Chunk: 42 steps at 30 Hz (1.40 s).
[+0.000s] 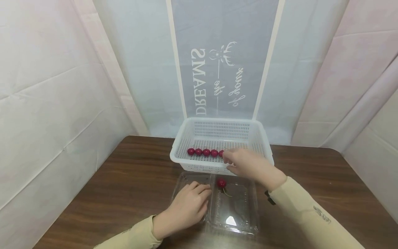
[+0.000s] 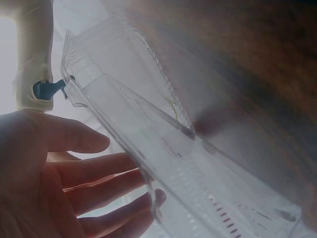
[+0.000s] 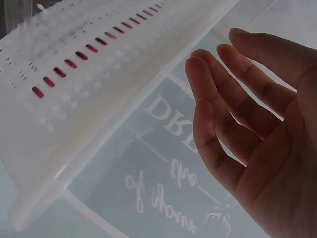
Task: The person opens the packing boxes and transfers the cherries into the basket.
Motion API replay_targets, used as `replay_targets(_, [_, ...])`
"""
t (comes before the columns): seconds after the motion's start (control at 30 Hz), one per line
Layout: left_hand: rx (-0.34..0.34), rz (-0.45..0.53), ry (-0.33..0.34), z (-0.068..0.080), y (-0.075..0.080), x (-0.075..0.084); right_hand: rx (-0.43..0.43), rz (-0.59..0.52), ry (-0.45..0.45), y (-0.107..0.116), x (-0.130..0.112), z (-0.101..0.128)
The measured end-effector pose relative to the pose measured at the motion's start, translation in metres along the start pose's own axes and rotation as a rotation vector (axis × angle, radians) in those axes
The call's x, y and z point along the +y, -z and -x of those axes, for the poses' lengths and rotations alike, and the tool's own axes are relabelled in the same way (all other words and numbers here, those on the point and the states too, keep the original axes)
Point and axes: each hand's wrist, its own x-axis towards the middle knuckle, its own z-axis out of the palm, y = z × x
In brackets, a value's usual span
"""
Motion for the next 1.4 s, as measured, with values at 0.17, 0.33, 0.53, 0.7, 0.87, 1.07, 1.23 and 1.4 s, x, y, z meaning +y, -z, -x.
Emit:
replay_targets(0.17, [-0.007, -0.003, 0.001, 0.000, 0.000, 0.000, 0.022, 0.009, 0.004, -0.004, -0.006, 0.004])
replay_targets(0.33, [-0.013, -0.002, 0.005, -0.001, 0.000, 0.000, 0.037, 0.017, 0.018, -0.007, -0.012, 0.009])
replay_targets(0.53, [-0.010, -0.012, 0.001, -0.002, 0.001, -0.001, 0.026, -0.015, 0.027, -0.010, -0.018, 0.012])
replay_targets(0.7, [-0.003, -0.016, 0.000, -0.002, 0.001, -0.001, 0.017, -0.038, 0.030, -0.017, -0.017, 0.014])
replay_targets(0.87, [0.005, -0.021, -0.002, -0.002, 0.001, -0.001, 0.030, -0.044, 0.049, -0.029, -0.015, 0.017])
replay_targets(1.07, [-0.005, -0.012, 0.005, -0.001, 0.001, -0.001, 0.015, -0.057, 0.045, -0.043, -0.013, 0.020])
replay_targets(1.23, [-0.006, -0.011, 0.004, -0.001, 0.001, -0.001, -0.013, -0.059, 0.037, -0.054, -0.011, 0.023])
replay_targets(1.4, [-0.002, -0.010, 0.002, -0.001, 0.001, 0.000, -0.030, -0.069, 0.013, -0.063, -0.008, 0.023])
